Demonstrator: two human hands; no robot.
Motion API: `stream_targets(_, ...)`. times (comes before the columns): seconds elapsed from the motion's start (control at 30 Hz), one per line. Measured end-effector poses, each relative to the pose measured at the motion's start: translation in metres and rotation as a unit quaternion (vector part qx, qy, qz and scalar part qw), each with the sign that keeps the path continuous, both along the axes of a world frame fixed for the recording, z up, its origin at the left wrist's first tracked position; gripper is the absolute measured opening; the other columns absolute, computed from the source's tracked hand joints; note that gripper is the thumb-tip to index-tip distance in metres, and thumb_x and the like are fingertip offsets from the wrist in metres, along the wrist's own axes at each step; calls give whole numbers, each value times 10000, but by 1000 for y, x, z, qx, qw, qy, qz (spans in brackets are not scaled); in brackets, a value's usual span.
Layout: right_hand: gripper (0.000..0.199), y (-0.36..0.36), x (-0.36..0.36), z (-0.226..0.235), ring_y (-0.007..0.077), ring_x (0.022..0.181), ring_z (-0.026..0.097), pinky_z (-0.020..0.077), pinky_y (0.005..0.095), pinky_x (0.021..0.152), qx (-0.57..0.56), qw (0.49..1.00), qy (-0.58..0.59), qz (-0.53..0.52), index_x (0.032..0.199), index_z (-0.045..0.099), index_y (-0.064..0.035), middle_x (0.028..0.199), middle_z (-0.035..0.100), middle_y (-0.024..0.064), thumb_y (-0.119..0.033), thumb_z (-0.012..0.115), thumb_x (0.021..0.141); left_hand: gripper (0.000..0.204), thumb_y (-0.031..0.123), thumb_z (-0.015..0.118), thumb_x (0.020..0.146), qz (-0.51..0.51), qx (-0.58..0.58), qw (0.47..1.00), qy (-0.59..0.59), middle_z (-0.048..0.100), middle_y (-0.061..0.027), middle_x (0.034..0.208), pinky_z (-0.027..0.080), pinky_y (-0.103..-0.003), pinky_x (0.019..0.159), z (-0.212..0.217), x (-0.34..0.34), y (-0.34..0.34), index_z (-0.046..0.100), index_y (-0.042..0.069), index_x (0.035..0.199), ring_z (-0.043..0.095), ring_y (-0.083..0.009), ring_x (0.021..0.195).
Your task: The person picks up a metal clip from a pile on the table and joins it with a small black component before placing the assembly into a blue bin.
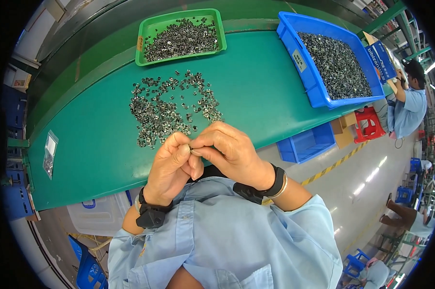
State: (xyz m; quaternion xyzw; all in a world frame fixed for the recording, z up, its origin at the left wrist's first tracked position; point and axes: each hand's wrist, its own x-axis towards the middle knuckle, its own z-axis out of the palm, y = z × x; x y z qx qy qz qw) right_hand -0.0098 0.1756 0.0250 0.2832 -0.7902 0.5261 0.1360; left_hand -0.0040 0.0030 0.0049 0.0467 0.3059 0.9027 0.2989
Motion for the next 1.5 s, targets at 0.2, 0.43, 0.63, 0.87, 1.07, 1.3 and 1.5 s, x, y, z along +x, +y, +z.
stream_targets(0.2,214,5,-4,-4,217,744,592,474,306,625,50,997,57,-5,898,613,-46,830,608,75,18,709,717,158,214,532,941,0,-78,997,13,573,-64,711,444,-273,548,6,0,0,502,60,952,554,-150,608)
stream_targets(0.43,207,4,0,-5,211,734,596,473,302,617,-17,1000,7,7,889,605,-51,819,614,69,23,704,724,144,224,471,965,5,-9,1000,-13,549,-74,686,424,-307,512,8,5,4,472,80,966,524,-168,560)
stream_targets(0.63,185,2,3,-4,208,728,598,473,298,617,-29,999,-13,10,864,599,-54,806,617,65,25,699,730,131,213,484,959,-9,40,999,-11,546,-70,687,419,-312,506,-1,5,5,469,83,962,516,-168,542)
stream_targets(0.87,185,3,2,-8,207,723,599,474,296,614,-12,1000,-10,12,861,593,-61,807,622,72,18,700,733,142,207,505,950,14,-50,998,19,545,-71,670,429,-305,505,5,3,4,455,74,939,514,-169,525)
stream_targets(1.07,187,5,0,-11,200,724,600,474,291,613,-33,999,-35,15,864,592,-56,813,623,74,13,706,733,159,225,485,961,10,-43,999,-6,550,-83,671,442,-299,526,5,3,4,452,70,947,526,-165,550)
stream_targets(1.3,172,4,-4,-12,186,730,599,477,283,620,-44,998,-53,8,855,592,-48,818,623,74,16,702,738,179,235,454,974,10,-40,999,10,551,-85,686,449,-298,543,5,0,3,462,57,982,532,-162,574)
stream_targets(1.5,107,7,-37,10,162,745,597,481,270,659,28,999,-43,-5,864,590,-37,820,615,64,-18,664,790,163,190,440,975,41,-71,997,7,559,-76,743,451,-298,545,4,-6,-2,478,49,1048,533,-157,579)
